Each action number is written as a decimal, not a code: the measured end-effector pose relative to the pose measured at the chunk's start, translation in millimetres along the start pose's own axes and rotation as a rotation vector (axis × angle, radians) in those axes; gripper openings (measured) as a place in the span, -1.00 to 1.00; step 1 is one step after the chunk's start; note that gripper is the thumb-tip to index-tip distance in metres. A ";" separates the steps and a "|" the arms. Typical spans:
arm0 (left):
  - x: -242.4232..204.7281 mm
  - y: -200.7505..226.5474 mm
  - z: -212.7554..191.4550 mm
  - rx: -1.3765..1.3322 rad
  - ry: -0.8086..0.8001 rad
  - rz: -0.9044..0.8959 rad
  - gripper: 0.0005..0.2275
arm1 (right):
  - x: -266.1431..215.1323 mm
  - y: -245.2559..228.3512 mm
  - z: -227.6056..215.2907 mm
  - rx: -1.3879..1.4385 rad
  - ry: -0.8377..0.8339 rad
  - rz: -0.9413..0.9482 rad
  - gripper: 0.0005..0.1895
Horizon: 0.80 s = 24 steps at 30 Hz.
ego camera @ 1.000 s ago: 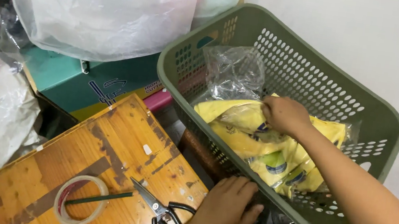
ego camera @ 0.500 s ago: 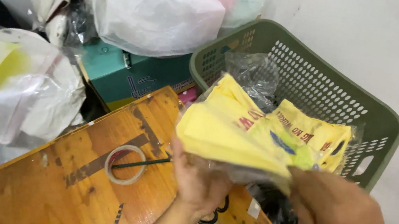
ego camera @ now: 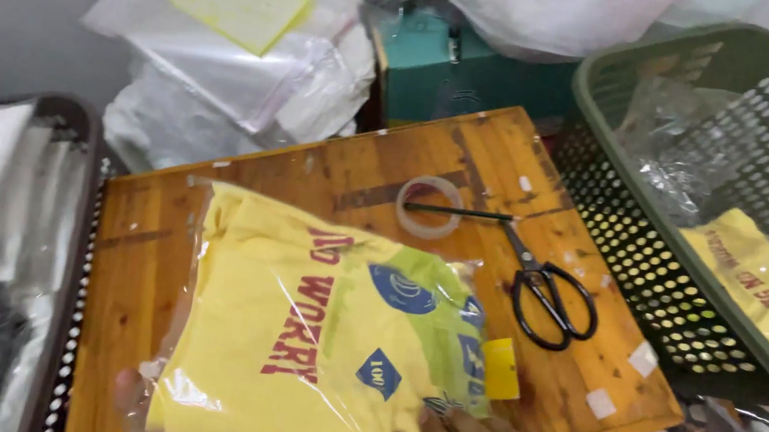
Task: The person removes a yellow t-shirt from a plastic package on a wooden table. They unfold the shirt and use a small pair of scissors to cut the collar and sleeve tags off the garment.
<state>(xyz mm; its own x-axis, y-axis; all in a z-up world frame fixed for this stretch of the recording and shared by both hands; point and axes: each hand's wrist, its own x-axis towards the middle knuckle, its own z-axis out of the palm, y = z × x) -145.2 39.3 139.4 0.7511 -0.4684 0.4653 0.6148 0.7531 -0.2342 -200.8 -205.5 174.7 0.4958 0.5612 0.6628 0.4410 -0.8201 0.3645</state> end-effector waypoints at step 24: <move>-57.2 13.6 4.7 3.207 0.404 -0.245 -0.42 | 12.2 -64.2 33.3 0.280 -0.287 0.477 -0.57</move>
<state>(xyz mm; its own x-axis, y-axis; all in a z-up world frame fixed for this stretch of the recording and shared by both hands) -180.9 78.5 113.7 0.9081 -0.3205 0.2696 -0.3851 -0.8920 0.2366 -198.1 -142.3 137.6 0.8505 0.1801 0.4942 0.2818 -0.9494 -0.1389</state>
